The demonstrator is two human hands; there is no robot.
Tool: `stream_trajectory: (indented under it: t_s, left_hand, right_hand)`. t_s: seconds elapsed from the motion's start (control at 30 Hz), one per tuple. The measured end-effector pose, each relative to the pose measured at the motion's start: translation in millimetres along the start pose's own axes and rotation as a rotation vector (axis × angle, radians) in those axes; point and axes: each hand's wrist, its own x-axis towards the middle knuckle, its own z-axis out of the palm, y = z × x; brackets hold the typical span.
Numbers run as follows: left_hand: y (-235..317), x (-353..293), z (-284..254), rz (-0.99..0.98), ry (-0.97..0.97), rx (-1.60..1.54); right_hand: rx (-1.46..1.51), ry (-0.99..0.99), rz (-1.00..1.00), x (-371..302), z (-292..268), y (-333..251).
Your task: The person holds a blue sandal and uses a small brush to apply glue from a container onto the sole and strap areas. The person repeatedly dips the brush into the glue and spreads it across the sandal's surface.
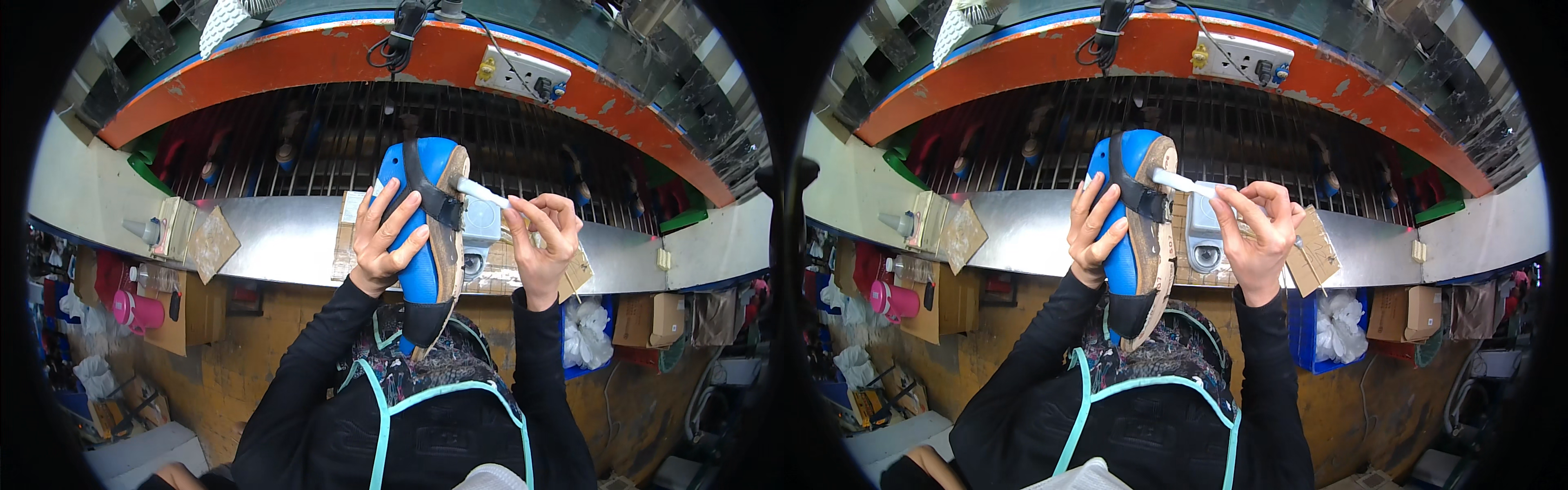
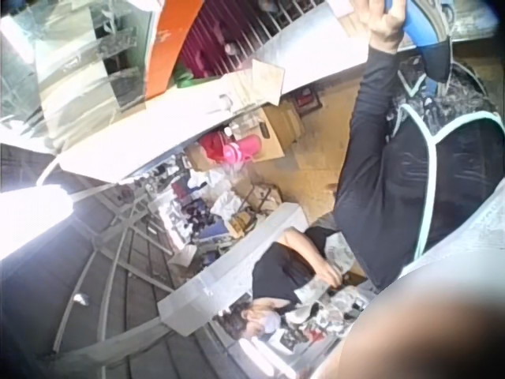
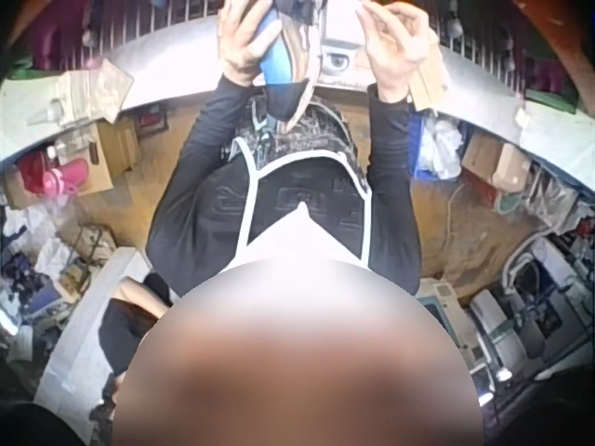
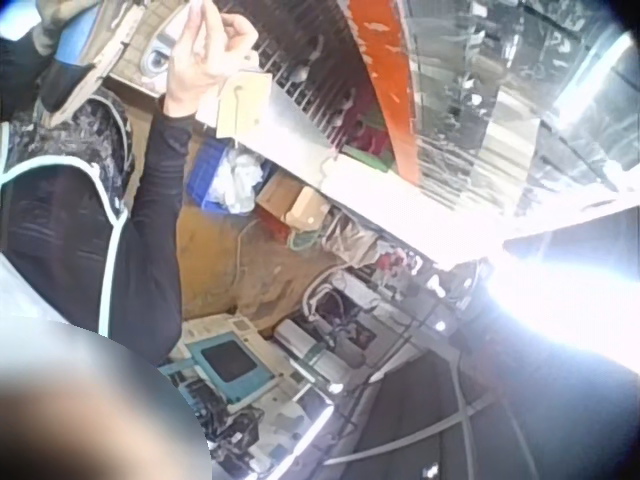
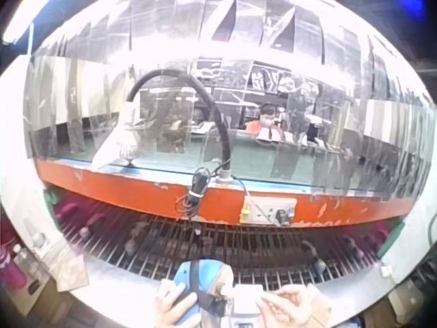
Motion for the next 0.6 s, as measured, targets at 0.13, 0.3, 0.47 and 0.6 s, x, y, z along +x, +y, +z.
stream_trajectory:
  t_s: [0.13, 0.3, 0.47, 0.6]
  left_hand:
    - [-3.9, 3.9, 1.9, 0.001, -0.029, -0.011]
    - [-4.7, 8.0, 5.8, 0.001, -0.053, -0.035]
    - [-2.4, 10.1, 11.2, 0.017, -0.048, -0.065]
    - [-0.8, 11.0, 13.1, 0.004, -0.057, -0.081]
  right_hand:
    - [-0.077, -0.057, -0.069, 6.5, -9.0, 2.2]
    - [-0.061, -0.08, -0.045, 14.2, -16.4, 5.7]
    - [-0.089, 0.025, 0.027, 11.0, -13.0, 7.1]
    - [-0.075, -0.027, 0.026, 7.4, -17.3, 7.3]
